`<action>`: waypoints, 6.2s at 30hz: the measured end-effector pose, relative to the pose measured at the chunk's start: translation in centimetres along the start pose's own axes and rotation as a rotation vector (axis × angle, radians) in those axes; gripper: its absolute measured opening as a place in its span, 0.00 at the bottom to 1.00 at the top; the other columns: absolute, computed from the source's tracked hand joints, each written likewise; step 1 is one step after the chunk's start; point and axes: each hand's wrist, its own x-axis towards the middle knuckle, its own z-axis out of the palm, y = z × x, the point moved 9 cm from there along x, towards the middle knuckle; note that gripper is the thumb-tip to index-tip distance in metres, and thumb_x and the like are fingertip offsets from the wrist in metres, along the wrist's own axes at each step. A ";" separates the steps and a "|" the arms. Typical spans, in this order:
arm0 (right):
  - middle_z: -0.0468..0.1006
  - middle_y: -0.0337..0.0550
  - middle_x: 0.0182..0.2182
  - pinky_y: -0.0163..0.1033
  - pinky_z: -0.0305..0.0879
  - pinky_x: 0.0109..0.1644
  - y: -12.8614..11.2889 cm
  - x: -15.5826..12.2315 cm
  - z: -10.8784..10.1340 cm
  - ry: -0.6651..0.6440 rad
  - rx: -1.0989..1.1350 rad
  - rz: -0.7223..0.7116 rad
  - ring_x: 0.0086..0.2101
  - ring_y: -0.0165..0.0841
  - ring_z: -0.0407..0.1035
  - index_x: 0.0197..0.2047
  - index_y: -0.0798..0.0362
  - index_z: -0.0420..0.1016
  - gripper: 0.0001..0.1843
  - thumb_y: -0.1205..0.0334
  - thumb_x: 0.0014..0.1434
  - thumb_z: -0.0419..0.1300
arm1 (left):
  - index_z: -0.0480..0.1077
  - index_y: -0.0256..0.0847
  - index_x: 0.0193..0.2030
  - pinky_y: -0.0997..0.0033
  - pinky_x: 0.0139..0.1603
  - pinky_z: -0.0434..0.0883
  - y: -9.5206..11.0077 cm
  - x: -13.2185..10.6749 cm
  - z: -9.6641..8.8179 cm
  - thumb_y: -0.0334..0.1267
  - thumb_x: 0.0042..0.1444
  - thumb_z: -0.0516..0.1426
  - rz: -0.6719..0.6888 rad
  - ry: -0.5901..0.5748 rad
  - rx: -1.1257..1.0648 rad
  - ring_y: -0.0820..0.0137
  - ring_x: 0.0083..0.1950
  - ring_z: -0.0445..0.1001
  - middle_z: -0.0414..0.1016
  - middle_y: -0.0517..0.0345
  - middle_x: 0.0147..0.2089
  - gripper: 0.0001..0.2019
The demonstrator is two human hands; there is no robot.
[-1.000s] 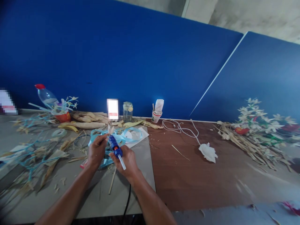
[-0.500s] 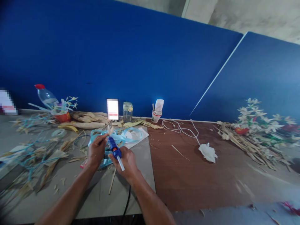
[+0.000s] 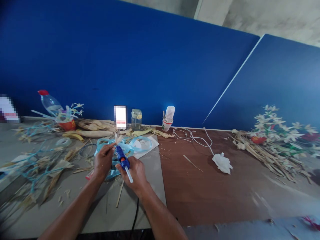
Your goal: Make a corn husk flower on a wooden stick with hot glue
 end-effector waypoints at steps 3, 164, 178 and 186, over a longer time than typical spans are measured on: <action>0.70 0.41 0.23 0.33 0.53 0.27 -0.2 0.1 -0.2 0.012 0.017 -0.011 0.25 0.31 0.64 0.29 0.53 0.65 0.14 0.51 0.56 0.55 | 0.75 0.40 0.38 0.67 0.44 0.67 0.1 0.0 0.1 0.36 0.51 0.52 0.010 -0.007 0.003 0.67 0.41 0.71 0.75 0.56 0.38 0.11; 0.70 0.39 0.24 0.32 0.57 0.33 -2.6 4.0 -0.4 -0.207 0.481 0.117 0.28 0.28 0.62 0.23 0.56 0.69 0.15 0.58 0.57 0.52 | 0.69 0.36 0.31 0.75 0.28 0.66 1.8 -0.9 2.0 0.44 0.46 0.59 -0.229 -0.312 -0.363 0.74 0.26 0.67 0.69 0.61 0.26 0.11; 0.69 0.40 0.24 0.31 0.55 0.30 -4.8 3.9 -2.7 -0.148 0.388 0.029 0.26 0.28 0.62 0.22 0.55 0.66 0.12 0.67 0.56 0.49 | 0.69 0.37 0.29 0.75 0.29 0.64 6.1 -1.1 0.2 0.41 0.44 0.60 -0.215 -0.244 -0.316 0.74 0.27 0.67 0.69 0.62 0.24 0.09; 0.69 0.40 0.22 0.33 0.53 0.30 -7.3 3.5 -6.5 -0.136 0.159 -0.095 0.25 0.29 0.61 0.22 0.54 0.65 0.11 0.73 0.52 0.49 | 0.66 0.37 0.26 0.76 0.29 0.63 8.3 -2.4 1.9 0.38 0.41 0.62 -0.259 -0.322 -0.517 0.77 0.25 0.65 0.66 0.65 0.23 0.09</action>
